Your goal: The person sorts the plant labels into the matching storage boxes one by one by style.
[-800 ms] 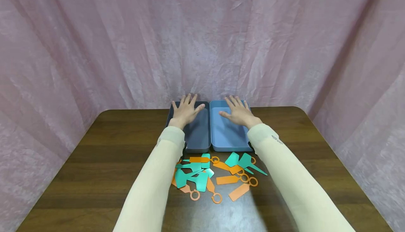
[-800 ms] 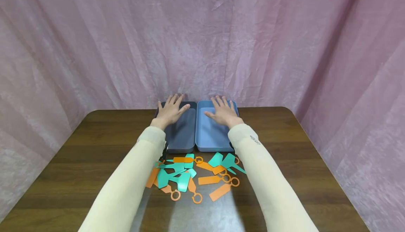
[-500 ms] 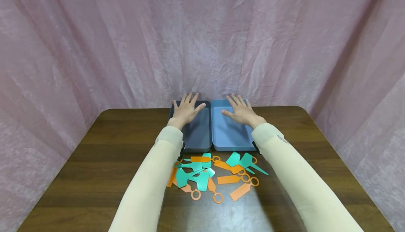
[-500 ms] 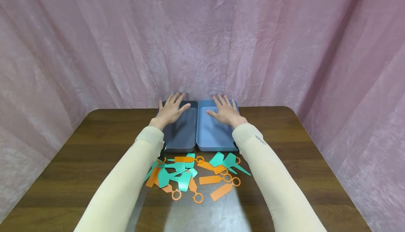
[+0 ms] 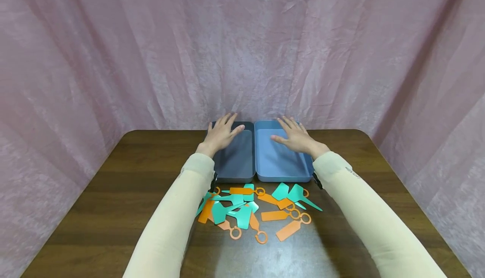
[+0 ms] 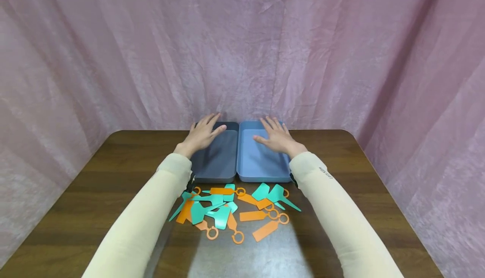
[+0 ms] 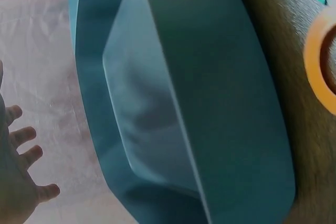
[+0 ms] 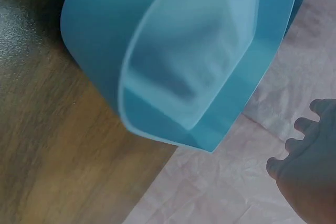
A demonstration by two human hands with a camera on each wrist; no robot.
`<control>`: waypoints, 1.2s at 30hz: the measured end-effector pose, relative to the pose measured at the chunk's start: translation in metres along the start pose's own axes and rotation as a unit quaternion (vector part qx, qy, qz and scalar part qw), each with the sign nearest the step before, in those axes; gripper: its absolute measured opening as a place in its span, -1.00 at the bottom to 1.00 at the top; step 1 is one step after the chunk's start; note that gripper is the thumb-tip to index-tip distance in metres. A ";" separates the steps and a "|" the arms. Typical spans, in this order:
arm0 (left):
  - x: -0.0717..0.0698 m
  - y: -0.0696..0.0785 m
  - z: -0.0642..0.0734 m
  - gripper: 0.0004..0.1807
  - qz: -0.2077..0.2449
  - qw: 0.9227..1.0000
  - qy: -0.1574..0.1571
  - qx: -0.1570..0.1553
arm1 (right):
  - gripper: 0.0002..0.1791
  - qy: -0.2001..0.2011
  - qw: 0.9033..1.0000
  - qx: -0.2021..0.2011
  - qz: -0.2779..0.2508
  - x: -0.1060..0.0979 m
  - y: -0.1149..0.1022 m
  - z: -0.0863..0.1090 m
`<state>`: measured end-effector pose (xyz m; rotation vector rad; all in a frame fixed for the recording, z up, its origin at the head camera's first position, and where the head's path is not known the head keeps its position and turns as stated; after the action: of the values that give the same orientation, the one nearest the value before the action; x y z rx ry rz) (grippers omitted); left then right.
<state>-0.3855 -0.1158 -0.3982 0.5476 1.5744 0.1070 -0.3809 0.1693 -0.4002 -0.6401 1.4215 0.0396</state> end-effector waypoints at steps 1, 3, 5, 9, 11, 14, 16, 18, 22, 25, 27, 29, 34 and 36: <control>-0.001 0.000 0.001 -0.15 0.002 1.000 -0.001 0.001 | 0.00 0.001 1.000 -0.001 -0.005 0.000 0.002 0.000; 0.000 -0.002 0.002 -0.13 0.004 1.000 -0.003 0.003 | -0.01 0.002 1.000 -0.002 -0.010 0.000 0.006 0.001; 0.000 -0.004 0.002 -0.12 0.001 1.000 -0.003 0.004 | -0.02 0.001 1.000 -0.004 -0.015 0.000 0.007 0.002; -0.002 -0.005 0.005 -0.16 0.000 1.000 0.006 0.011 | -0.06 -0.001 0.999 -0.005 -0.040 -0.003 0.007 0.008; -0.003 -0.004 0.008 -0.17 0.003 1.000 0.012 0.019 | -0.06 0.002 0.999 -0.008 -0.050 -0.003 0.009 0.011; -0.004 -0.002 0.013 -0.18 0.005 0.999 0.017 0.030 | -0.06 0.003 0.998 -0.008 -0.062 -0.001 0.014 0.016; -0.005 0.000 0.016 -0.19 0.006 0.999 0.018 0.035 | -0.06 0.002 0.998 -0.007 -0.069 0.000 0.018 0.019; -0.004 0.001 0.017 -0.19 0.007 0.999 0.017 0.036 | -0.06 0.000 0.997 -0.004 -0.080 0.001 0.023 0.021; -0.002 0.005 0.018 -0.18 0.019 0.999 0.014 0.039 | -0.06 0.001 0.995 0.003 -0.096 0.003 0.031 0.024; 0.000 0.008 0.019 -0.18 0.029 0.999 0.010 0.043 | -0.06 0.004 0.994 0.002 -0.106 0.004 0.035 0.027; 0.001 0.009 0.021 -0.18 0.031 0.998 0.008 0.046 | -0.07 0.006 0.994 0.000 -0.112 0.005 0.038 0.028; 0.002 0.011 0.022 -0.19 0.033 0.998 0.006 0.050 | -0.07 0.006 0.993 0.001 -0.118 0.006 0.040 0.030; 0.003 0.013 0.026 -0.19 0.038 0.997 0.008 0.064 | -0.05 0.006 0.991 0.007 -0.134 0.005 0.047 0.034; 0.003 0.014 0.028 -0.20 0.038 0.997 0.009 0.070 | -0.05 0.006 0.990 0.008 -0.143 0.006 0.049 0.036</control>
<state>-0.3546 -0.1094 -0.3981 0.7190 1.5868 0.0590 -0.3669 0.2239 -0.4239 -0.8274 1.3271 -0.2021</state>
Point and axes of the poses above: each hand's wrist, its own z-axis away from the middle knuckle, its own x-axis out of the palm, y = z × x, the point moved 2 cm from there along -z, towards the middle knuckle, and after that the axes turned 1 degree about z, right-handed, at the moved point
